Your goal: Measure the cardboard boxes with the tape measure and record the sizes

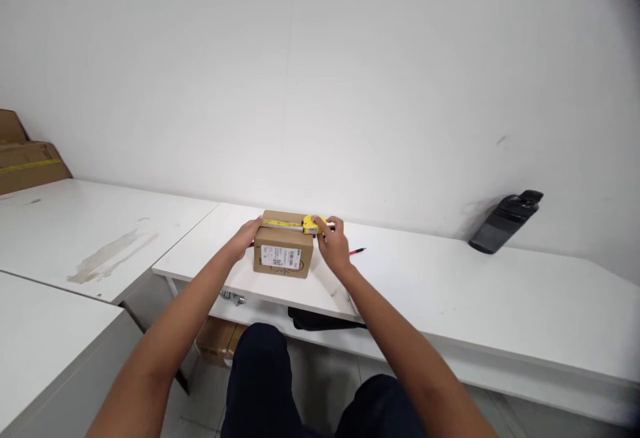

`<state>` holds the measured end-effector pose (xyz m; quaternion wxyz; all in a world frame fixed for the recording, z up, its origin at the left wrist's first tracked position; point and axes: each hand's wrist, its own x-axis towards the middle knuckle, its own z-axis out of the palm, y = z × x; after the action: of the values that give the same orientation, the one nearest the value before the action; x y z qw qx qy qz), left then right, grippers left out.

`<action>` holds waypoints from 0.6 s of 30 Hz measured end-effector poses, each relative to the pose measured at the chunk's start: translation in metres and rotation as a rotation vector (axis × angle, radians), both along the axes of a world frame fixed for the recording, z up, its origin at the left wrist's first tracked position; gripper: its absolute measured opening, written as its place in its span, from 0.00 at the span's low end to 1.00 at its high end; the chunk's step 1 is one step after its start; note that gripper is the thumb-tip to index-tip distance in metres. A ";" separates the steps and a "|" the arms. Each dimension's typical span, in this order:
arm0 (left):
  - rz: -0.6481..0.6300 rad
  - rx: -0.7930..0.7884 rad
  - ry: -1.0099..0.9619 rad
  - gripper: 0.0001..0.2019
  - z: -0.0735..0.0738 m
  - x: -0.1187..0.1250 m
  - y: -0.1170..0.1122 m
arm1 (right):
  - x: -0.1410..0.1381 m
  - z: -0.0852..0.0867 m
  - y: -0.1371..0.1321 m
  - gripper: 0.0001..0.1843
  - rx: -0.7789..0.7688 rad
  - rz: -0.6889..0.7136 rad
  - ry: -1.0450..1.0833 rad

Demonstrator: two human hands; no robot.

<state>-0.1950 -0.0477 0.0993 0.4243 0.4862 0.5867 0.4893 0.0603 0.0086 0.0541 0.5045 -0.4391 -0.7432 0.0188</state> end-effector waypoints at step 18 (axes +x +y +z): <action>0.112 0.048 -0.006 0.28 -0.010 0.008 -0.008 | -0.002 0.035 -0.028 0.24 -0.051 0.292 0.339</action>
<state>-0.1865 -0.0558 0.0892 0.3861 0.4611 0.6000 0.5275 0.0580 -0.0196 0.0888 0.6029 -0.3300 -0.7027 0.1840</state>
